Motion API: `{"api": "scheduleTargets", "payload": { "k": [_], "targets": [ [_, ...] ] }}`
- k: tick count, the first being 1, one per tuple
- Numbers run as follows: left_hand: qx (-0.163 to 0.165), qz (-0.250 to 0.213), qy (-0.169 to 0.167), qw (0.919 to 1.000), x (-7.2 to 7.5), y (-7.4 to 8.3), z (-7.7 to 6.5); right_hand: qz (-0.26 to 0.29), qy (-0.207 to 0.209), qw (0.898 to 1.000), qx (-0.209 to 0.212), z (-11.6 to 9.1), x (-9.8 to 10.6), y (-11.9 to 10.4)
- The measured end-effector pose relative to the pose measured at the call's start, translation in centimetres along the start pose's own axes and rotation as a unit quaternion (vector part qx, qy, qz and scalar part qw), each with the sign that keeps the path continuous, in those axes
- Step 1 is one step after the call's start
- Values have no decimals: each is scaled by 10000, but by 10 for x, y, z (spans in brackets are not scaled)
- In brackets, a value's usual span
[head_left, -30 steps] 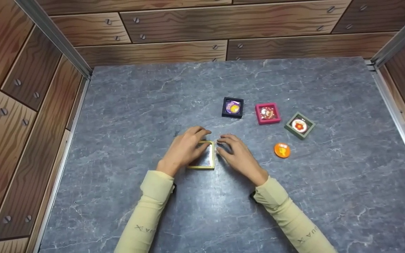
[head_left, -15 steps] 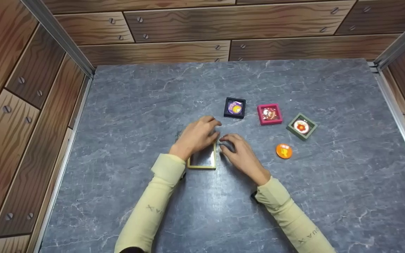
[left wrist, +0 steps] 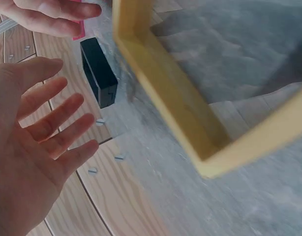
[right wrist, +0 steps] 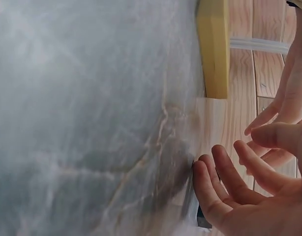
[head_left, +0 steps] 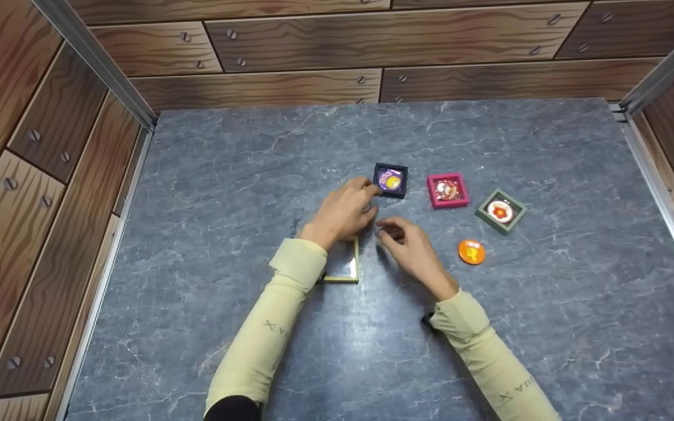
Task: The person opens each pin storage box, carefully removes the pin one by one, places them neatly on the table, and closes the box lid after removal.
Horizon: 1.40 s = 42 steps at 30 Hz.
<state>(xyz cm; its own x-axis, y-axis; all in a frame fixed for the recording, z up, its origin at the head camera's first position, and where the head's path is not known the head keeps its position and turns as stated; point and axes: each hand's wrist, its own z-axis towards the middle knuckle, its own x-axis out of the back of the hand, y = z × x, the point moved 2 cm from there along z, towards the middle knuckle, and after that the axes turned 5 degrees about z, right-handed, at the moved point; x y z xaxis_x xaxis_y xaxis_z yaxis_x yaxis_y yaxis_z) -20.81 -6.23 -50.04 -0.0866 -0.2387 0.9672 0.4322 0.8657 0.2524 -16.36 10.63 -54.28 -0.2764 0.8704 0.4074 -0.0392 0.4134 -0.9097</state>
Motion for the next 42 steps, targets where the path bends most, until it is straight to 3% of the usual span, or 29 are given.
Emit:
{"api": "scheduleTargets", "payload": {
  "k": [7, 13, 18, 30, 42],
  "targets": [
    [50, 200, -61, 9998, 3, 10, 18, 483, 229, 9977, -412, 5, 13, 6],
    [73, 338, -351, 9988, -3, 15, 36, 1368, 251, 9871, -791, 9, 23, 15],
    [224, 363, -508, 9978, -8, 15, 47, 1684, 315, 9805, -962, 12, 29, 16],
    [238, 607, -1094, 9919, -20, 12, 67, 1662, 327, 9773, -1270, 20, 29, 18],
    [198, 627, -1178, 9909, -28, 14, 72, 1478, 301, 9814, -1190, 25, 30, 19]
  ]
}}
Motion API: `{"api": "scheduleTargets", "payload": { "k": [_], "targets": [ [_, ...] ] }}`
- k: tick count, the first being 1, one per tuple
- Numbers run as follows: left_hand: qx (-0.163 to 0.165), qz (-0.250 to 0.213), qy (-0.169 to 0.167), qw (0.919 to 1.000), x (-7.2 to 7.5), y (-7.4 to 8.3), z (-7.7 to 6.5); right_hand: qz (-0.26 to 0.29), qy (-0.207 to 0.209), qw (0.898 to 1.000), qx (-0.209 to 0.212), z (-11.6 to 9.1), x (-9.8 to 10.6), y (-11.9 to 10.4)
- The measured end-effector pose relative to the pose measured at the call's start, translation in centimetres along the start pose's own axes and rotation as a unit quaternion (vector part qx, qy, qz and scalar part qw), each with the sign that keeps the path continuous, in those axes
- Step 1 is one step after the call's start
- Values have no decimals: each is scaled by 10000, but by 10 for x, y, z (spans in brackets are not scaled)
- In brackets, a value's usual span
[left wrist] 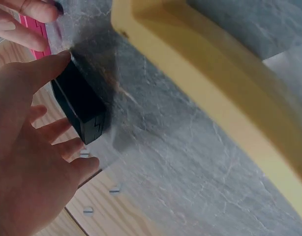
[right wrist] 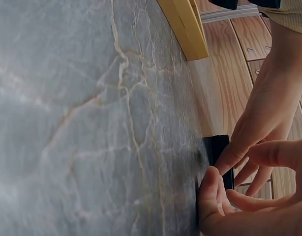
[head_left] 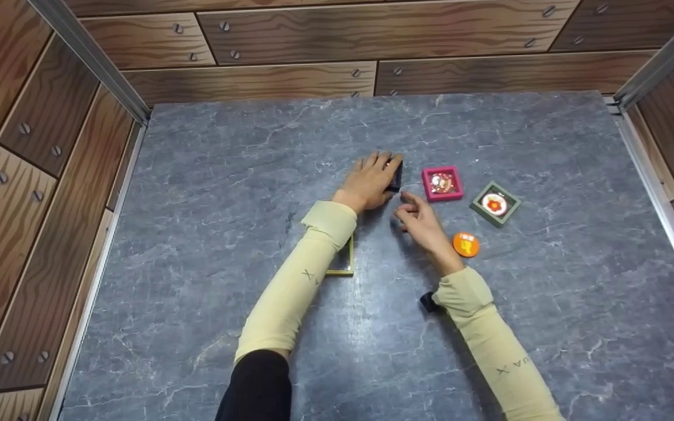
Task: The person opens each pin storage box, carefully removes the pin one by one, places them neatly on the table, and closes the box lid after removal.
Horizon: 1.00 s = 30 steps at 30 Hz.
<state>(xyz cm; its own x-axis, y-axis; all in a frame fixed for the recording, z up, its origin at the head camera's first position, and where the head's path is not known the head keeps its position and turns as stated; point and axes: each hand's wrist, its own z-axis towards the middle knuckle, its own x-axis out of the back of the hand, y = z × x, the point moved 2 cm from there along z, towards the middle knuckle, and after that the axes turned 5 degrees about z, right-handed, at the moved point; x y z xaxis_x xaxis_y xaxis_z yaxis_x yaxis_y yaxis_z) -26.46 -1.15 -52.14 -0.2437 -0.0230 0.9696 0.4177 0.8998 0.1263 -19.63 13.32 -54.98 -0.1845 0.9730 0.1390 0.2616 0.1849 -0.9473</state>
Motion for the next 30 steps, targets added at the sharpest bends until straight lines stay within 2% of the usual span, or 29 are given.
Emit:
{"api": "scheduleTargets", "payload": {
  "k": [4, 12, 19, 27, 30],
  "targets": [
    [-41, 177, -16, 9998, -2, 1, 1, -35, -21, 10000, 20, 0, 0, 0],
    [-229, 418, 251, 9985, -4, 3, -3, -159, -34, 9998, 62, 0, 1, 0],
    [-362, 176, 264, 9988, -1, 7, -12, -295, -70, 9995, 17, -2, 1, -1],
    [-749, 79, 617, 9952, 5, 14, -29, -159, -146, 9995, 220, -5, 1, 0],
    [-784, 29, 658, 9947, 6, 14, -35, -155, -125, 9995, 239, -7, 3, 1]
  ]
}}
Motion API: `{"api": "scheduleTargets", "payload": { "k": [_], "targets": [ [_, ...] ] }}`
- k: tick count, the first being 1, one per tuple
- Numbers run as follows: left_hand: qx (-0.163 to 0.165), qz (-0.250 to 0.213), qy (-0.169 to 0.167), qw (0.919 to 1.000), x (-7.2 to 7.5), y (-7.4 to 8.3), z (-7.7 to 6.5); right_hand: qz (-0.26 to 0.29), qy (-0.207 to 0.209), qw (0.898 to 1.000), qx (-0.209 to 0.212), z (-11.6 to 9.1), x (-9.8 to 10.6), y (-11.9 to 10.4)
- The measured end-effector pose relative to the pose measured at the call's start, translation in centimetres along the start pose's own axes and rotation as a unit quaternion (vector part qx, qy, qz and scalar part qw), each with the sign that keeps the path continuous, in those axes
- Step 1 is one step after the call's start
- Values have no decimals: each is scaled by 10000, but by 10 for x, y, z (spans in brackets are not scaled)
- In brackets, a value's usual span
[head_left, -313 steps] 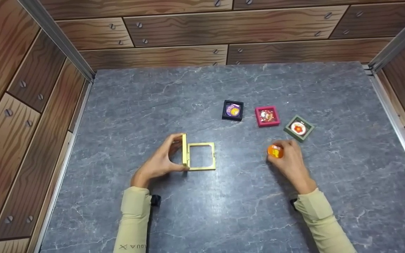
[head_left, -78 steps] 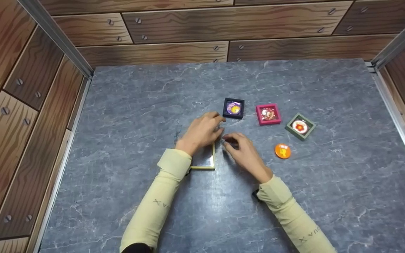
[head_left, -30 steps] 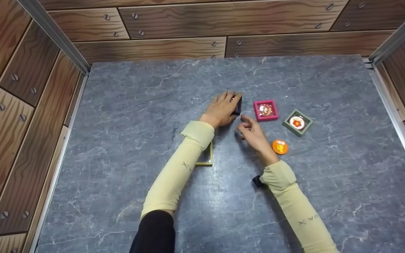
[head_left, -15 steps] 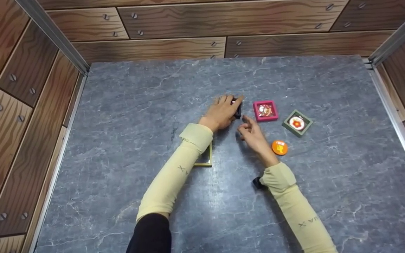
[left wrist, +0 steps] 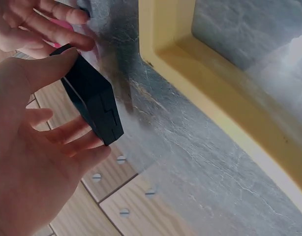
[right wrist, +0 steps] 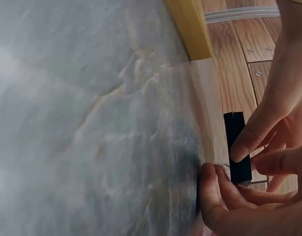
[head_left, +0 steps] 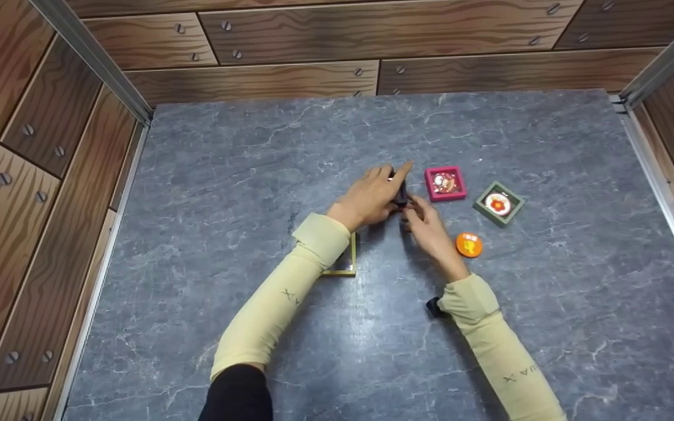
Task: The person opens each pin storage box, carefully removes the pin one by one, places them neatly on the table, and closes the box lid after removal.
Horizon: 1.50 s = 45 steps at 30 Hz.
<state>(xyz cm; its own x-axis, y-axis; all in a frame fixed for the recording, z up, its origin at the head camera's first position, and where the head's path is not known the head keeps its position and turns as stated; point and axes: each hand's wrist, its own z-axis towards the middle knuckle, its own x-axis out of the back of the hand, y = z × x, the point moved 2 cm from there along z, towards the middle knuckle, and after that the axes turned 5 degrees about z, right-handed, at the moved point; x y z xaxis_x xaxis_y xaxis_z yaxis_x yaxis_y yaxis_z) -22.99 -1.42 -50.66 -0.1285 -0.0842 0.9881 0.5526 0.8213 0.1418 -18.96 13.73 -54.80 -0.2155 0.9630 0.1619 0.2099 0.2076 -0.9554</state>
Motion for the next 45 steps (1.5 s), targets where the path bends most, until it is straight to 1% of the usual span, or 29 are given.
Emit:
{"api": "scheduleTargets", "payload": {
  "k": [4, 6, 10, 14, 22, 29, 34, 38, 42, 45],
  "targets": [
    [22, 10, -61, 10000, 1, 2, -6, -149, 82, 9999, -2, -3, 3, -1],
    [-33, -7, -56, 10000, 1, 3, -9, -130, 124, 9998, 12, -4, 5, 0],
    [-179, -106, 43, 9998, 1, 7, -15, 88, 30, 9999, 77, -5, 9, 0],
    [-256, -321, 116, 9991, 3, 11, -21, 281, -114, 9995, 103, -6, 11, -1],
    [-404, -746, 258, 9961, 2, 17, -34, 520, -157, 9985, 104, -10, 16, 3],
    [-435, -1181, 387, 9913, -3, 15, -47, 800, -519, 9954, 28, -15, 19, 7],
    [-428, -1553, 393, 9862, -7, 13, -55, 975, -758, 9923, -39, -18, 20, 8],
    [-439, -1858, 466, 9805, -10, 12, -61, 1377, -958, 9856, -203, -22, 21, 9],
    [-522, -2294, 598, 9701, -10, 10, -67, 1835, -1213, 9751, -277, -26, 22, 10],
    [-617, -2595, 667, 9615, -10, 10, -70, 1986, -1341, 9705, -262, -27, 22, 11]
  ]
}}
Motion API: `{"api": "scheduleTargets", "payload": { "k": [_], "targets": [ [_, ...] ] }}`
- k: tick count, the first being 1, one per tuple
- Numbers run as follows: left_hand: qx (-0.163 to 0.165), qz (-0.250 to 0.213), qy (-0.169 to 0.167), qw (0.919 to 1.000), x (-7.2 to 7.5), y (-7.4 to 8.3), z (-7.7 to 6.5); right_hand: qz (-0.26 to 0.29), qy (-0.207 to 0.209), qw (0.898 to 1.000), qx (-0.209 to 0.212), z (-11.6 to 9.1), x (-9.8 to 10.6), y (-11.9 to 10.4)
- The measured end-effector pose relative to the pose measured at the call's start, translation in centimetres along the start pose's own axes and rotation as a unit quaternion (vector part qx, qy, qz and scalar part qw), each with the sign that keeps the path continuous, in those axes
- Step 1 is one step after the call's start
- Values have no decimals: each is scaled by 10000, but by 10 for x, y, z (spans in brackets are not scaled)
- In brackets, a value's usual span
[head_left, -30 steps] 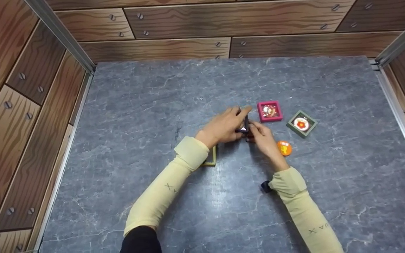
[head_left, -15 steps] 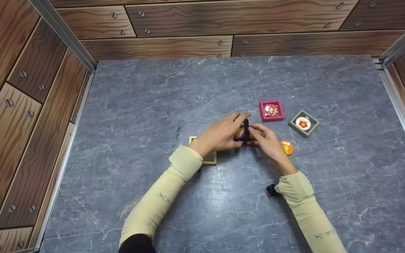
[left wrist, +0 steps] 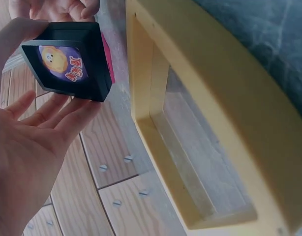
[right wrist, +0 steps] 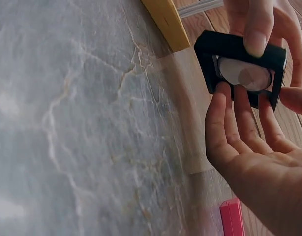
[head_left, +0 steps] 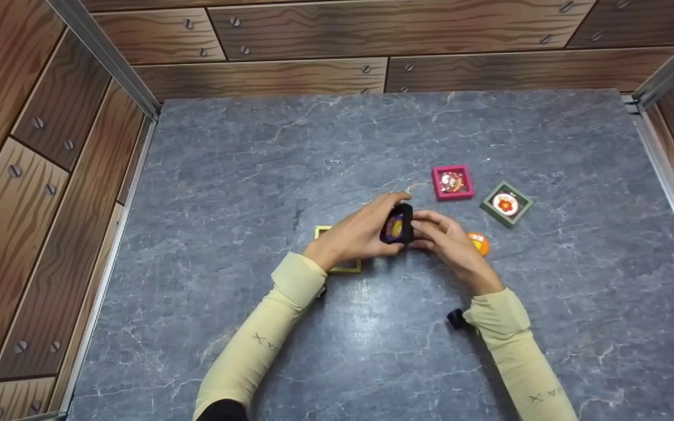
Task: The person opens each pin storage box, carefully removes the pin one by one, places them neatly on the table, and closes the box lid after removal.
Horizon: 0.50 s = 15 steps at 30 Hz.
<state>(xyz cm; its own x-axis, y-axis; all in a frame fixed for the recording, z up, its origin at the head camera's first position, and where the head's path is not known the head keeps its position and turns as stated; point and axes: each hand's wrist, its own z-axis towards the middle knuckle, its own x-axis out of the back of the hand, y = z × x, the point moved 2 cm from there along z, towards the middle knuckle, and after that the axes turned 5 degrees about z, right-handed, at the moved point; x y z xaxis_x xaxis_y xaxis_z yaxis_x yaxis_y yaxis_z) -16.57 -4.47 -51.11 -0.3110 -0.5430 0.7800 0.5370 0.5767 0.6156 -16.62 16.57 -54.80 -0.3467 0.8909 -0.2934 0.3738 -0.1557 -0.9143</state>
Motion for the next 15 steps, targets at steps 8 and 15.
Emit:
{"api": "scheduleTargets", "payload": {
  "k": [8, 15],
  "targets": [
    [-88, -224, -48, 9997, 0, 2, -3, 548, -194, 9978, -318, 0, 3, 2],
    [-166, -393, -93, 9990, -1, 4, -4, 1014, -609, 9901, -763, 0, 5, 5]
  ]
}}
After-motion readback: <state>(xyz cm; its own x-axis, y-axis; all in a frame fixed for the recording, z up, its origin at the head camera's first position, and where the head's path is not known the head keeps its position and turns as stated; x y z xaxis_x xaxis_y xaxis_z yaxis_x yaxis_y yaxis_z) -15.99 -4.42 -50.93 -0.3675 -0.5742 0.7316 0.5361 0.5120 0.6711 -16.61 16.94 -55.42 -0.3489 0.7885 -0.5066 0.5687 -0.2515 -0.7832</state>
